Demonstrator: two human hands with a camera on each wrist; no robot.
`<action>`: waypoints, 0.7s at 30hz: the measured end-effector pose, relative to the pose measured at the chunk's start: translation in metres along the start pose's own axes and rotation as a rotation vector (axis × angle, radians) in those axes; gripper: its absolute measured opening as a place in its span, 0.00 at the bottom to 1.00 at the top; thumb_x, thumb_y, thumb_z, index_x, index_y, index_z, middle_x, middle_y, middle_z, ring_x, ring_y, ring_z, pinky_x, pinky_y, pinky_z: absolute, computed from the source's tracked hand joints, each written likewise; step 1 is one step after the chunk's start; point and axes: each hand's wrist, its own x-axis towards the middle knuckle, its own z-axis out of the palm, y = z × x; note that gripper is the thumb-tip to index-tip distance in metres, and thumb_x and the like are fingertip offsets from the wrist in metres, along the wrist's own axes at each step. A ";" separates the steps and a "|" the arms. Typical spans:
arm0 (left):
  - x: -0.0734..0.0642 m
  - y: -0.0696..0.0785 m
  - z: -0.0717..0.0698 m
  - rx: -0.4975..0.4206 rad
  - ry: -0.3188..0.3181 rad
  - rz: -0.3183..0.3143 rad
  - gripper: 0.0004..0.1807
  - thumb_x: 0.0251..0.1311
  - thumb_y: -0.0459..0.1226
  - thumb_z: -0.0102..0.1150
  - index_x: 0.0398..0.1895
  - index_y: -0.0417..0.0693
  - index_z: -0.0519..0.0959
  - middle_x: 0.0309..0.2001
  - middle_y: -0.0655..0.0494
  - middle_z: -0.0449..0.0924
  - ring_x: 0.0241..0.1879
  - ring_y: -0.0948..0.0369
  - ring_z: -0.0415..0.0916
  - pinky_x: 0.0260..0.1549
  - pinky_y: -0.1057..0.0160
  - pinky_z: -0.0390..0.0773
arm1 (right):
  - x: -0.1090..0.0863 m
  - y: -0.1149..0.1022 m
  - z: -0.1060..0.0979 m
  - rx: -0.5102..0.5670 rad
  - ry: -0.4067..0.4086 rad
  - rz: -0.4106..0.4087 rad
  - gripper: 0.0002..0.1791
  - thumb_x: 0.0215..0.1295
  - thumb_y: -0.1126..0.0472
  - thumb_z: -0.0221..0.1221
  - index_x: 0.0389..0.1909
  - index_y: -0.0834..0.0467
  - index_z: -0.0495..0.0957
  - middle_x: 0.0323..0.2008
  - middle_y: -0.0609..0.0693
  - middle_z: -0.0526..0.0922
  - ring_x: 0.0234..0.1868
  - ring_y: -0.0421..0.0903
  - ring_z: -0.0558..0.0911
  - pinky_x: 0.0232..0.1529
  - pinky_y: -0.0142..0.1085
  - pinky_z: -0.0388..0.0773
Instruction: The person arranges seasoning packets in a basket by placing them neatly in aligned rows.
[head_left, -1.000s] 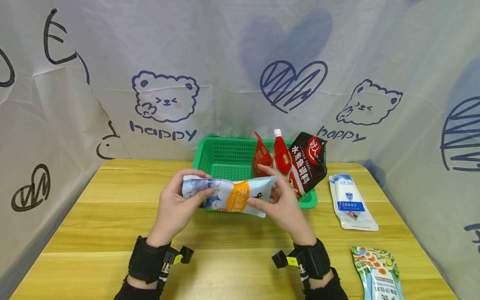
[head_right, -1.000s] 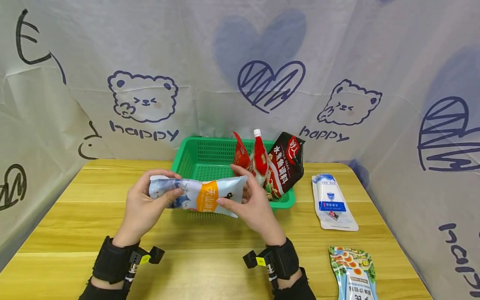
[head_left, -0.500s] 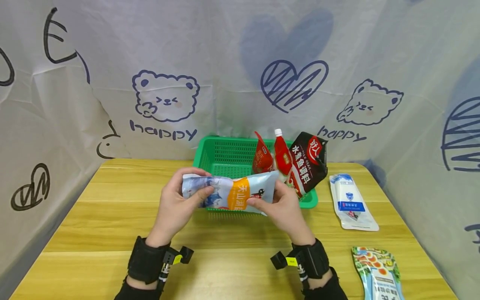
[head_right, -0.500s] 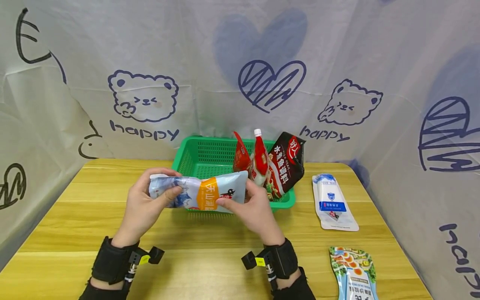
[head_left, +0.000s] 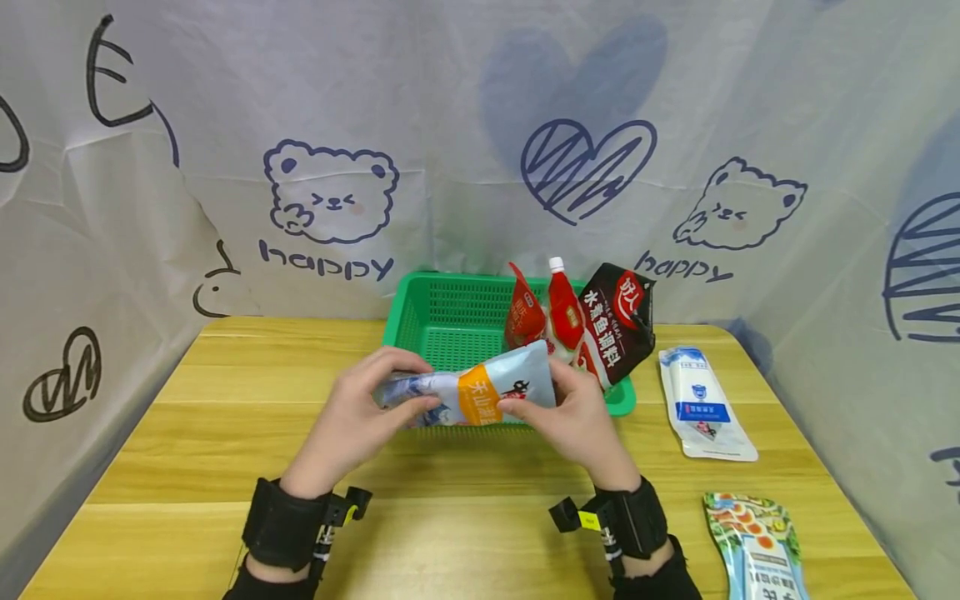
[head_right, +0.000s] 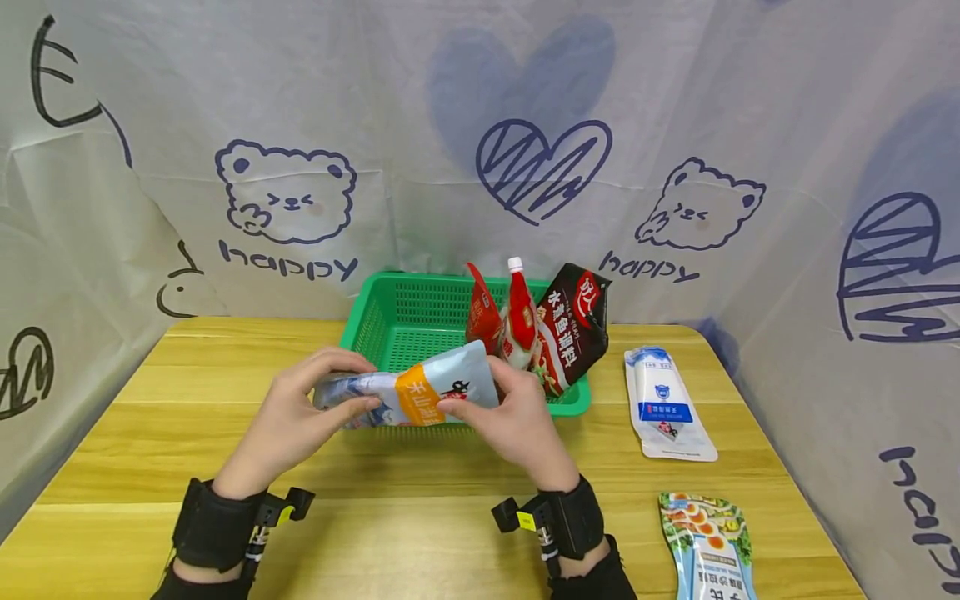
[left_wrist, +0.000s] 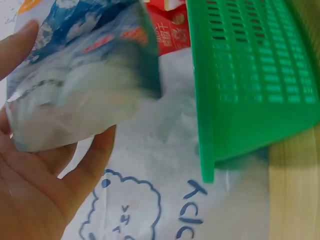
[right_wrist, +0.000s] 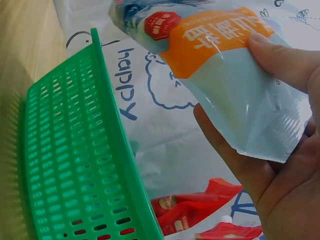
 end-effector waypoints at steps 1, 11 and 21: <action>0.000 0.000 0.000 0.029 -0.015 0.011 0.18 0.55 0.31 0.77 0.49 0.47 0.84 0.48 0.57 0.84 0.44 0.60 0.82 0.40 0.64 0.85 | 0.000 0.000 0.000 -0.020 -0.004 0.000 0.24 0.59 0.69 0.74 0.57 0.63 0.82 0.49 0.56 0.88 0.43 0.47 0.86 0.41 0.40 0.87; -0.001 0.000 0.002 0.194 -0.144 0.051 0.18 0.57 0.35 0.76 0.51 0.49 0.85 0.47 0.60 0.87 0.43 0.65 0.84 0.40 0.65 0.86 | -0.002 0.000 0.004 -0.117 -0.029 0.026 0.22 0.58 0.67 0.75 0.54 0.63 0.84 0.45 0.56 0.90 0.38 0.46 0.87 0.36 0.39 0.87; -0.001 -0.003 0.009 0.200 -0.222 0.037 0.18 0.66 0.32 0.68 0.59 0.48 0.82 0.44 0.57 0.88 0.34 0.67 0.82 0.30 0.68 0.82 | 0.000 -0.001 0.010 -0.117 -0.019 0.058 0.22 0.57 0.64 0.77 0.53 0.61 0.85 0.41 0.54 0.90 0.36 0.45 0.88 0.34 0.39 0.87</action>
